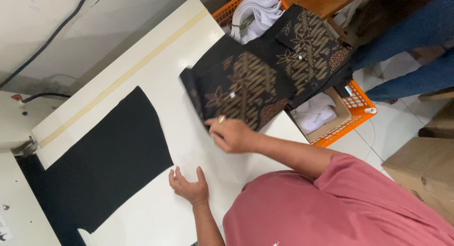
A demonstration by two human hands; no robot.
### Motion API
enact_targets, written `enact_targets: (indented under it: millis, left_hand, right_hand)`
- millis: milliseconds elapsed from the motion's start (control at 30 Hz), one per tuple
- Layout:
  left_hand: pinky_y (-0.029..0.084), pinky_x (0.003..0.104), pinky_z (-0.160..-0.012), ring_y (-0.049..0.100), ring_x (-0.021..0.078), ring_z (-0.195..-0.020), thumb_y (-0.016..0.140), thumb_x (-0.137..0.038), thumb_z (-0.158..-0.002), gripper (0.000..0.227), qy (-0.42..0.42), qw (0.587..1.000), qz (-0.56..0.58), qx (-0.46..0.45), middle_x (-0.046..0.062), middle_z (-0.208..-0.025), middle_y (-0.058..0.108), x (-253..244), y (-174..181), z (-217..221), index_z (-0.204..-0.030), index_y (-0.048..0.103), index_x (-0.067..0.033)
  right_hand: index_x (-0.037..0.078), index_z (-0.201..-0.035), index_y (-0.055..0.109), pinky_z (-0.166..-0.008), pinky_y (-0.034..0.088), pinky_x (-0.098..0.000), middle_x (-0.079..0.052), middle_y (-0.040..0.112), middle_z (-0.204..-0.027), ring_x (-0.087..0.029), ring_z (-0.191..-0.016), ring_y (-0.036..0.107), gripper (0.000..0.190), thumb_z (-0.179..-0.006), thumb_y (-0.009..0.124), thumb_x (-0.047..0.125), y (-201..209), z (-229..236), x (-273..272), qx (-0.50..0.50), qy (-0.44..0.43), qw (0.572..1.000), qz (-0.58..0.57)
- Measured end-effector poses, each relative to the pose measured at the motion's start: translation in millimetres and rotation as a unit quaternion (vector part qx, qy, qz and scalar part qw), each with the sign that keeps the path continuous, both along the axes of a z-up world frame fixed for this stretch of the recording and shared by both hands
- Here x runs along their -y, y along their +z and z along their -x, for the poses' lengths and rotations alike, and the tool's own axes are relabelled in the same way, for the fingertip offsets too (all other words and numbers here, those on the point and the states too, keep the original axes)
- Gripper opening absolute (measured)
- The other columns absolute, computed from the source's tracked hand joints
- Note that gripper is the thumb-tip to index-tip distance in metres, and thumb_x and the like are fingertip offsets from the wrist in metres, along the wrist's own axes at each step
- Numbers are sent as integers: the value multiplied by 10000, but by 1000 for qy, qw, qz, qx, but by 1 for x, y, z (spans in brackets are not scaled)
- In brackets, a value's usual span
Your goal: The person repeatedly picks up black fabric pieces from a stack, unfolds them on a white table, and smooths them flat with both hands. The person then folds the fabric and places it back on the stack. This cycle repeats multiple times throughout the clip.
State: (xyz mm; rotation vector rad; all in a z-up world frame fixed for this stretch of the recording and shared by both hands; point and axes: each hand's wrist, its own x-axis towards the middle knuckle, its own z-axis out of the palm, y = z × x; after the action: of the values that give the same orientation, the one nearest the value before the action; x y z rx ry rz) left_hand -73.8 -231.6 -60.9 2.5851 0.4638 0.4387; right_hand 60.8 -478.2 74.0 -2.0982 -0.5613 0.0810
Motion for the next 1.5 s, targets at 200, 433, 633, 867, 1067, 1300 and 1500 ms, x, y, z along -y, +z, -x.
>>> enact_targets:
  millis: [200, 433, 633, 867, 1067, 1300, 1500]
  left_hand:
    - [519, 288, -776, 642, 207, -895, 695, -235, -947, 632, 35, 904, 422, -62, 165, -1065, 687, 12, 15, -30, -1459, 446, 38]
    - [560, 321, -833, 723, 215, -965, 756, -59, -844, 626, -8, 945, 315, -91, 181, -1121, 730, 15, 33, -56, -1390, 471, 55]
    - [569, 302, -790, 737, 191, -904, 718, -71, -872, 602, 8, 943, 318, -97, 146, -1099, 742, -6, 31, -56, -1410, 474, 43]
    - [546, 386, -803, 736, 272, -841, 728, -182, -858, 655, 66, 961, 215, -163, 135, -1010, 738, -9, 39, -52, -1441, 476, -20]
    - [452, 488, -1020, 452, 378, -1335, 786, -332, -804, 866, 66, 983, 84, -152, 217, -1464, 423, 7, 47, -45, -1495, 380, -4]
    - [129, 676, -1135, 149, 435, -1496, 606, -588, -898, 899, -108, 967, -48, -224, 237, -1623, 198, 42, 35, -25, -1544, 310, -38]
    - [96, 696, -1135, 119, 436, -1516, 571, -623, -926, 895, -112, 973, -47, -196, 254, -1637, 182, 36, 22, -19, -1550, 323, -32]
  right_hand:
    - [49, -1115, 693, -921, 538, -425, -158, 666, -1275, -329, -1143, 658, 276, -958, 660, 274, -39, 36, -34, 23, 100, 994, -23]
    - [52, -955, 742, -899, 544, -434, -150, 721, -1149, -330, -1080, 689, 216, -884, 711, 253, -64, 2, 37, 79, -60, 994, 34]
    - [65, -1014, 755, -909, 507, -466, -122, 714, -1187, -360, -1081, 637, 279, -841, 762, 283, -75, -24, 94, 59, -243, 953, 173]
    - [46, -1157, 691, -908, 500, -463, -154, 619, -1193, -361, -1141, 577, 499, -829, 810, 403, -82, -44, 101, -15, -273, 932, 239]
    - [73, -1174, 692, -939, 504, -461, -159, 622, -1213, -352, -1155, 590, 454, -854, 801, 377, -90, -68, 88, -7, -235, 949, 208]
    - [88, -1181, 672, -893, 514, -462, -143, 703, -1102, -349, -1076, 655, 480, -824, 818, 374, -92, -113, 72, -146, -202, 927, 280]
    - [79, -1029, 742, -832, 532, -455, -121, 744, -935, -332, -945, 703, 358, -804, 821, 346, -72, -111, 72, -161, -181, 930, 275]
